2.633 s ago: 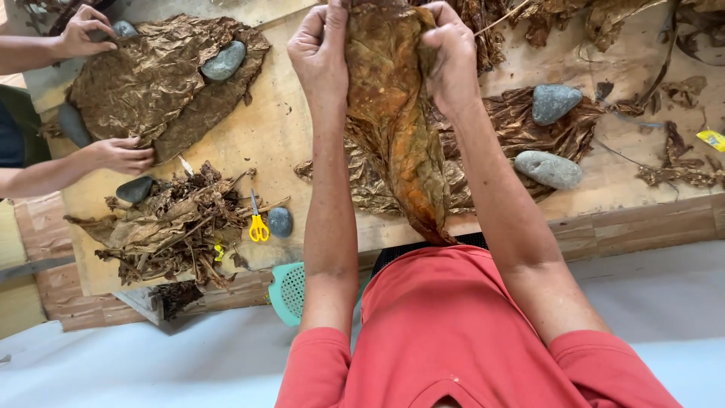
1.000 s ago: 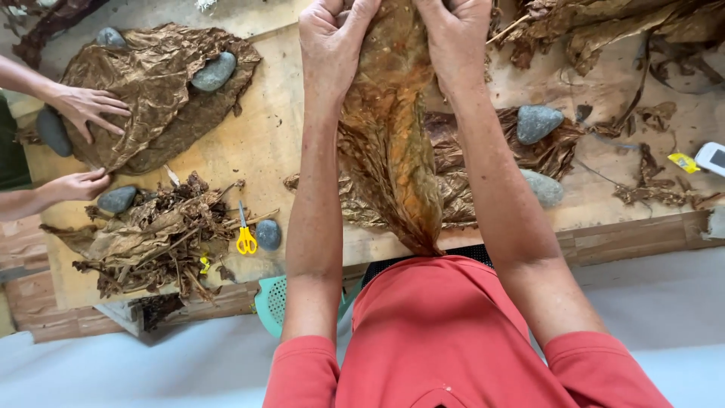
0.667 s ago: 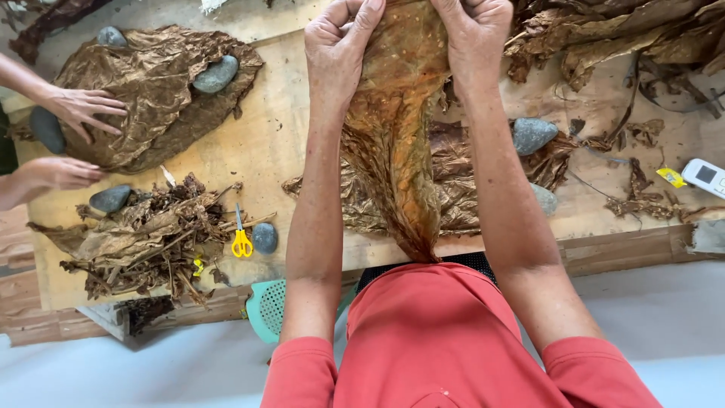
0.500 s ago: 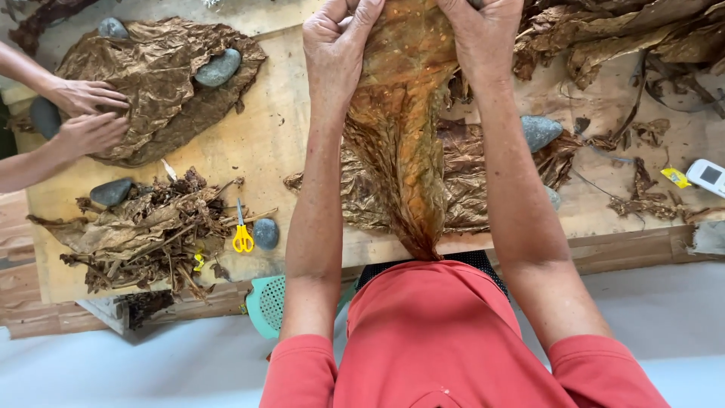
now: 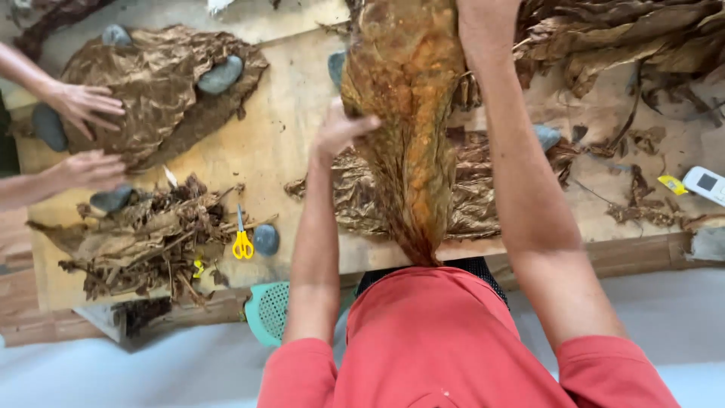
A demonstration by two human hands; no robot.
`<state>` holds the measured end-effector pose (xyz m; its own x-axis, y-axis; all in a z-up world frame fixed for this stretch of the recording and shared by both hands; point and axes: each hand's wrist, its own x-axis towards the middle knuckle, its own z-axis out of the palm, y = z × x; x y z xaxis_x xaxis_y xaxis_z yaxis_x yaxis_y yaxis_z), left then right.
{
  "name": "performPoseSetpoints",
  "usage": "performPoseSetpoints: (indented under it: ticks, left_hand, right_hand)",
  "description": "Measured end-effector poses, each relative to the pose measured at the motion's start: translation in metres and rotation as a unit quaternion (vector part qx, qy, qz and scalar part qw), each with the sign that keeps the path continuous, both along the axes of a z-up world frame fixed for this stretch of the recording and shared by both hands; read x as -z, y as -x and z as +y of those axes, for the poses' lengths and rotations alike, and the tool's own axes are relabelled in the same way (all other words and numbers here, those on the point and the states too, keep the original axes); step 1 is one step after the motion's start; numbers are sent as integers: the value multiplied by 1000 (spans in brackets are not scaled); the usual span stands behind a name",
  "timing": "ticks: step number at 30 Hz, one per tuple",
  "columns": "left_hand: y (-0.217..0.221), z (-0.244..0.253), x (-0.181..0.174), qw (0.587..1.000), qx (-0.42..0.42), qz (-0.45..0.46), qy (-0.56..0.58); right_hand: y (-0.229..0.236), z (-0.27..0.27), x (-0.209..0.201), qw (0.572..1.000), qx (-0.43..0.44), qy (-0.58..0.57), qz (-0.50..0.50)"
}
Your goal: The person handles large, dried cocoa leaves on a wooden table, smoothing them out by hand and using a stone to press and flatten the material. They separate the leaves and arrange them on the table alongside other processed leaves and tools.
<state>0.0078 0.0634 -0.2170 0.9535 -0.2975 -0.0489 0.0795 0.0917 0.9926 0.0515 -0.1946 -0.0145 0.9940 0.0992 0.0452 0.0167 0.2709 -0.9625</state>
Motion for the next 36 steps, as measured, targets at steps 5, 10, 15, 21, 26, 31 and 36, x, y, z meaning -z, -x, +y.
performPoseSetpoints:
  ticks: [5,10,15,21,26,31,36]
  left_hand:
    - [24,-39,-22,983,-179,28,15]
    - [19,-26,-20,969,-226,57,-80]
    - [-1,-22,-35,937,-321,67,-117]
    - [-2,13,-22,922,-323,-10,-212]
    - [6,17,-17,901,-325,-40,-283]
    - [8,32,-17,902,-309,-87,-288]
    - [11,48,-14,866,-300,-143,-373]
  right_hand:
    - [71,23,5,980,-1,-16,199]
    - [47,8,191,984,52,40,168]
    - [10,-8,236,987,97,28,123]
    - [26,-34,245,990,111,75,46]
    - [33,-42,266,980,145,128,35]
    - [45,-42,245,967,128,218,14]
    - [50,-42,231,953,107,279,38]
